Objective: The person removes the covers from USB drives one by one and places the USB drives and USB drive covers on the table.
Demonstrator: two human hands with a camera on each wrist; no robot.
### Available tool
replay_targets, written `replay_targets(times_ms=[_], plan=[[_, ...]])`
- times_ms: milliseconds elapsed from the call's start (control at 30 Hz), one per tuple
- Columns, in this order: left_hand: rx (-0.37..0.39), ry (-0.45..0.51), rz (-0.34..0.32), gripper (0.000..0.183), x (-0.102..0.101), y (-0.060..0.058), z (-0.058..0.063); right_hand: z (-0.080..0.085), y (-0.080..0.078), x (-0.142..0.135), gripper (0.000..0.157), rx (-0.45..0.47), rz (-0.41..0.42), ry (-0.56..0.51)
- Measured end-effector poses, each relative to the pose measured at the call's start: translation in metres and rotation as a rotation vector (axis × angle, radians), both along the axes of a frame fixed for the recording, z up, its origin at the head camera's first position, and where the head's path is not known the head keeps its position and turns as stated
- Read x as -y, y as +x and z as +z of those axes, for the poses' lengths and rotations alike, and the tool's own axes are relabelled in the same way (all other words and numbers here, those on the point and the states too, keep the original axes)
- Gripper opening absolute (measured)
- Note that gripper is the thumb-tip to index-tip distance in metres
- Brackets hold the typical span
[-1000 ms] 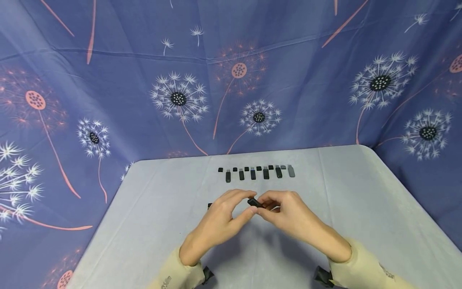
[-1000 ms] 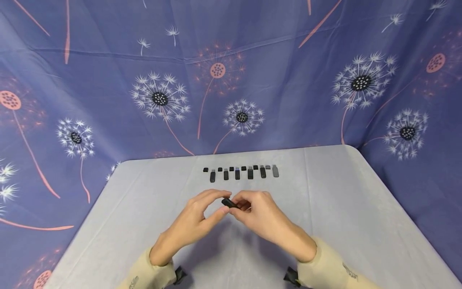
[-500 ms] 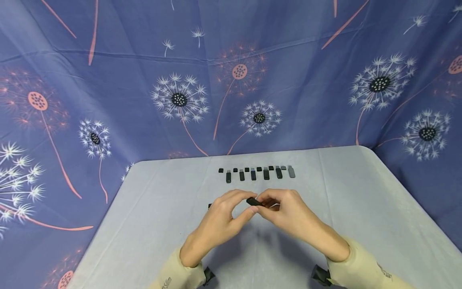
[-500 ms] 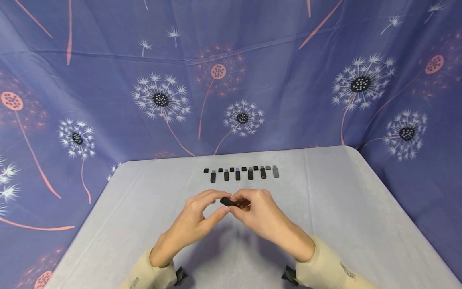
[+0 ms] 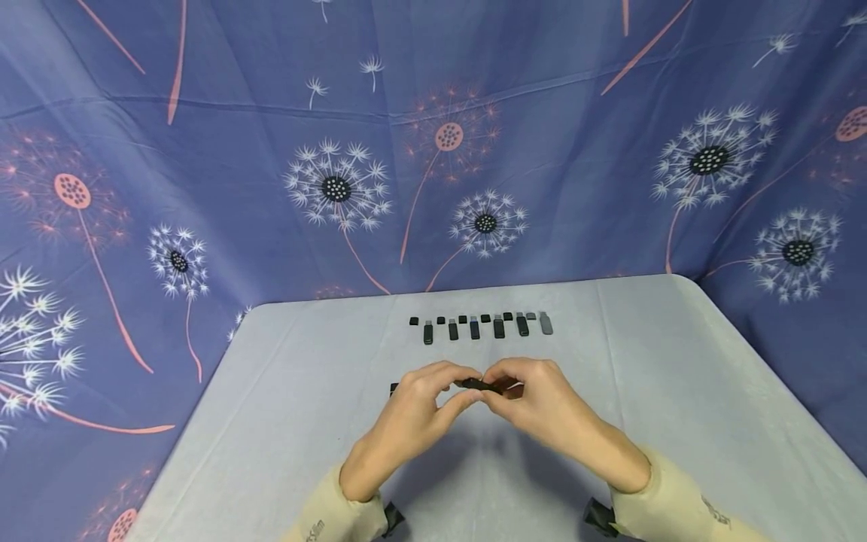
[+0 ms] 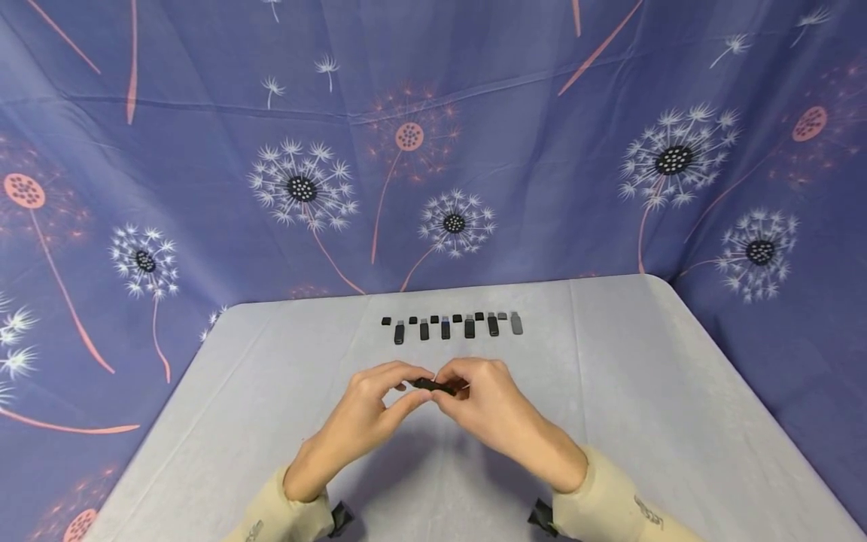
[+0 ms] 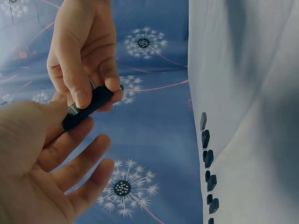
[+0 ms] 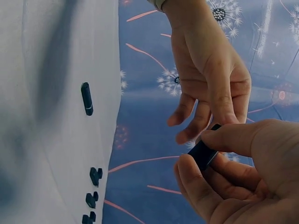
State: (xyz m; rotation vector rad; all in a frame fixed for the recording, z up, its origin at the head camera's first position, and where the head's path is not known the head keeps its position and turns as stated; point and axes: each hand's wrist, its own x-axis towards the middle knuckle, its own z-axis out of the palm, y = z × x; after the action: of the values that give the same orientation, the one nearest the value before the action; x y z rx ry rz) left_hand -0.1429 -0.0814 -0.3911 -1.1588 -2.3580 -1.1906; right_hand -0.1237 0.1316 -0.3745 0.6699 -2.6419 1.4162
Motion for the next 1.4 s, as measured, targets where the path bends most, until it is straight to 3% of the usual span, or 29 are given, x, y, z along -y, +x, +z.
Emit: replay_targets(times_ms=[700, 1167, 1400], plan=[[0.000, 0.105, 0.012, 0.019, -0.0020, -0.0008, -0.0061, -0.0061, -0.0003, 0.0058, 0.005, -0.210, 0.039, 0.033], [0.020, 0.098, 0.033, 0.011, -0.0046, 0.0030, -0.0023, -0.0080, 0.0006, 0.0057, 0.030, -0.382, 0.054, 0.013], [0.042, 0.124, -0.011, 0.008, -0.0046, 0.0029, -0.0039, -0.0056, 0.0051, 0.0048, 0.031, -0.335, 0.084, 0.014]])
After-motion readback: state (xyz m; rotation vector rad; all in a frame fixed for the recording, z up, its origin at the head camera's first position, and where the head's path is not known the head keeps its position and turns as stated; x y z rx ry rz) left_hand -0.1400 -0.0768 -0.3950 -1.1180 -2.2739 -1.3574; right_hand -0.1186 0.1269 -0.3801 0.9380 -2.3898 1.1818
